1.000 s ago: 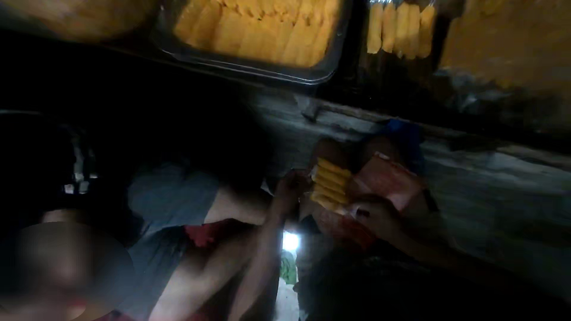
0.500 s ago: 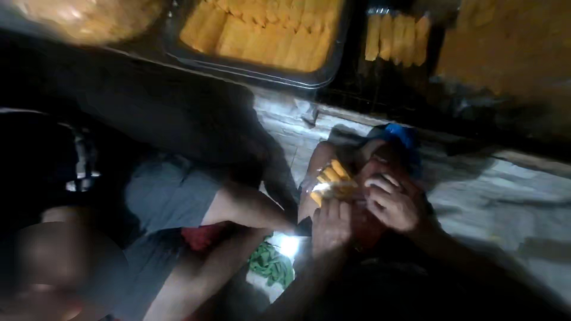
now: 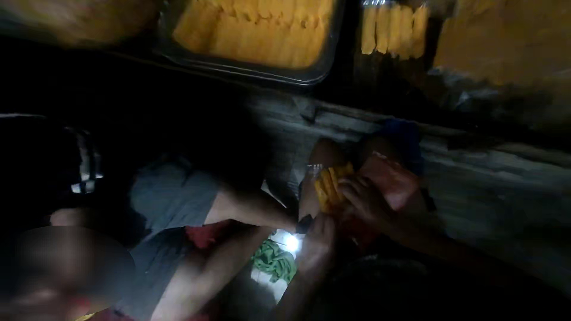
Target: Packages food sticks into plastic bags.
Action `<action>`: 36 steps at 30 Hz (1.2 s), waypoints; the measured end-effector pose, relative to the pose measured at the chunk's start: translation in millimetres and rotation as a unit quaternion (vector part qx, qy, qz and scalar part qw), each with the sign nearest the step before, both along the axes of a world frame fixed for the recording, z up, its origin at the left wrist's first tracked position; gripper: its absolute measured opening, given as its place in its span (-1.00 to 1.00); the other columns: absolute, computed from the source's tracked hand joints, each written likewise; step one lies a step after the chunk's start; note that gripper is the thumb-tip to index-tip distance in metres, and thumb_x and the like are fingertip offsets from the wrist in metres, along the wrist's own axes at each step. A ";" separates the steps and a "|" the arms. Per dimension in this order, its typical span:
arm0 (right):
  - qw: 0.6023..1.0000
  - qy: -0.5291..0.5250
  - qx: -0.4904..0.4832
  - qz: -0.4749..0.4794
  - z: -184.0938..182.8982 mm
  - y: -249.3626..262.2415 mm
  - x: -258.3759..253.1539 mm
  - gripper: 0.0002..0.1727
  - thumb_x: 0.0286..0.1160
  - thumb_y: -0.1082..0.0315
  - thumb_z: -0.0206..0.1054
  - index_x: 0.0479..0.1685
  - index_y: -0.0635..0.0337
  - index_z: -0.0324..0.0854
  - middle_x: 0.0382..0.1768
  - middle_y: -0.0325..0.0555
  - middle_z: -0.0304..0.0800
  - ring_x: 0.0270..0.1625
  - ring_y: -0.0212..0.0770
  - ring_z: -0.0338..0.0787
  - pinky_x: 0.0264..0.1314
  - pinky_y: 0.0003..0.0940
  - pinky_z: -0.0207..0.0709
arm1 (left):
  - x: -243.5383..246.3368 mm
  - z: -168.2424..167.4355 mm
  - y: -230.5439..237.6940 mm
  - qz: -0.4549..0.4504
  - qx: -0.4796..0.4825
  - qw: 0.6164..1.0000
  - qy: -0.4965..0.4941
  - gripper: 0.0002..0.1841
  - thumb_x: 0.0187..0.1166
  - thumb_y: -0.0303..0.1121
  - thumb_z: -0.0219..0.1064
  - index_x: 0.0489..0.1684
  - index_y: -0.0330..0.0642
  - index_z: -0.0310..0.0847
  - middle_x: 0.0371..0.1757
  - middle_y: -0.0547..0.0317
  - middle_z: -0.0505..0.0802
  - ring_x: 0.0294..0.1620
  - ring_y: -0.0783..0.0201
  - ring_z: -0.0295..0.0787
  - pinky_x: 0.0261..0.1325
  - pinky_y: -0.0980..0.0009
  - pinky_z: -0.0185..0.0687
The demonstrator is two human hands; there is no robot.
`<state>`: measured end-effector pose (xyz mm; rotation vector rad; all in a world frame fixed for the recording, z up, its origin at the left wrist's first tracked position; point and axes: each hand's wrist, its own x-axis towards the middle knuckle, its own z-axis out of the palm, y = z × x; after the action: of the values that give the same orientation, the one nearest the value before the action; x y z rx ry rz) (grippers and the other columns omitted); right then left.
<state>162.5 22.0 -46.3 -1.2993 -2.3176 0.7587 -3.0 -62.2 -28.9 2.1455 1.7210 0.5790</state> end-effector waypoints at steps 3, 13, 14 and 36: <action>0.999 0.019 0.025 -0.012 -5.9 7.1 -11.1 -0.73 0.32 0.41 0.49 0.00 0.29 0.79 0.14 0.25 0.83 0.25 0.31 0.79 0.31 0.21 0.62 | 2.9 5.3 2.2 0.007 -0.031 0.999 0.004 -0.76 0.40 -0.57 0.40 -0.02 -0.53 0.72 -0.01 -0.34 0.85 -0.06 -0.16 0.91 -0.03 0.07 0.84; 0.999 -0.023 -0.033 0.017 9.9 1.4 -14.2 -0.56 0.40 0.15 0.48 0.18 0.23 0.73 0.31 0.26 0.73 0.42 0.33 0.67 0.42 0.28 0.51 | -1.6 5.1 2.9 0.005 -0.044 0.999 -0.018 -0.73 0.44 -0.51 0.41 0.01 -0.53 0.72 -0.03 -0.33 0.86 -0.10 -0.14 0.91 -0.04 0.09 0.85; 0.999 -0.031 -0.042 0.004 11.3 2.2 -17.5 -0.56 0.45 0.12 0.45 0.18 0.24 0.73 0.30 0.26 0.74 0.42 0.32 0.68 0.42 0.26 0.52 | -0.8 5.3 3.8 -0.004 -0.040 0.999 -0.026 -0.73 0.43 -0.51 0.40 0.02 -0.51 0.72 -0.01 -0.31 0.86 -0.06 -0.13 0.91 0.00 0.10 0.84; 0.986 -0.074 -0.088 -0.121 40.8 -37.9 13.4 -0.68 0.63 0.43 0.23 0.24 0.37 0.67 -0.04 0.27 0.85 -0.03 0.19 0.90 0.01 0.04 0.77 | 39.6 -20.3 72.9 -0.060 0.102 0.988 0.103 -0.84 0.46 -0.53 0.31 -0.15 -0.36 0.77 -0.12 -0.21 0.90 -0.07 -0.20 0.87 -0.15 -0.03 0.73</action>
<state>175.8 -15.9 -5.5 -1.7333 -2.1854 0.8237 36.5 10.8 -49.2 2.5113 1.6809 0.5358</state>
